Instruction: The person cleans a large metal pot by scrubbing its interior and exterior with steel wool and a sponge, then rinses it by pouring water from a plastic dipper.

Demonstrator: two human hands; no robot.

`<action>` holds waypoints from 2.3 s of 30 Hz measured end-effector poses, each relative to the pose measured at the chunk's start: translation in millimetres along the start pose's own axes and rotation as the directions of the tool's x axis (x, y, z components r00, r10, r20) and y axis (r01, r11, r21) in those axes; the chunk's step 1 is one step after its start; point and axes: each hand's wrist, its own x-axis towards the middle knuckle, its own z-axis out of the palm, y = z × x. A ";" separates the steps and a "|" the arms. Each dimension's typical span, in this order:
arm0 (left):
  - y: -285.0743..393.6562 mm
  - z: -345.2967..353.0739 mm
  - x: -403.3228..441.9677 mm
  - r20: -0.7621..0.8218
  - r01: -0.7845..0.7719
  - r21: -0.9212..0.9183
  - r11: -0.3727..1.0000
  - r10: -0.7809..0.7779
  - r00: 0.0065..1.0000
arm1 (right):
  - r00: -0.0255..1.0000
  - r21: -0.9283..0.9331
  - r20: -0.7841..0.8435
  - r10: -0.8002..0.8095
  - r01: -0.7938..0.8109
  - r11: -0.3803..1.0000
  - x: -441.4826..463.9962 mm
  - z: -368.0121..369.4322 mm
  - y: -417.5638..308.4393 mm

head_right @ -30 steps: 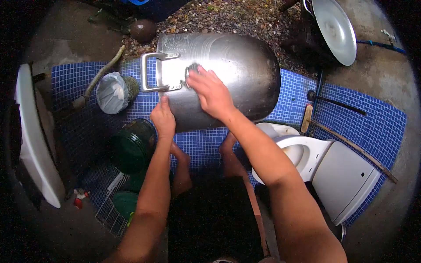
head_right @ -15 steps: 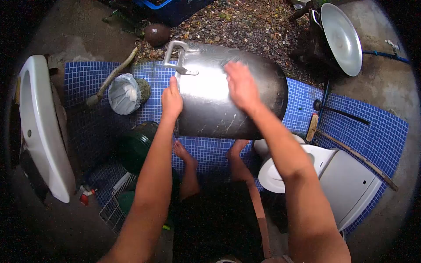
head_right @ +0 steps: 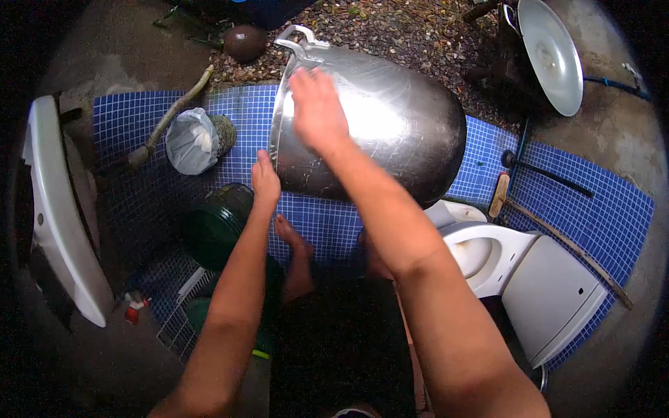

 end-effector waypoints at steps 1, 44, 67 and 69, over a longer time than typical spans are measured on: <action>2.1 6.4 2.9 -0.082 -0.029 0.077 0.997 0.036 0.996 | 0.999 0.044 0.049 -0.018 0.016 0.999 -12.6 -11.5 -20.2; 47.0 -2.5 -1.7 -0.151 0.058 0.208 0.976 -0.027 0.988 | 0.960 -0.265 0.082 0.269 -0.240 0.934 -105.4 -83.7 83.5; 77.6 -2.2 69.4 -0.048 -0.011 0.149 0.989 0.019 0.999 | 0.814 -0.125 0.575 -0.086 0.191 0.974 -158.5 -87.3 27.6; 81.3 -2.6 68.6 -0.046 -0.087 0.169 0.982 0.096 0.994 | 0.940 -0.211 0.331 0.083 -0.012 0.977 -87.4 -77.2 39.8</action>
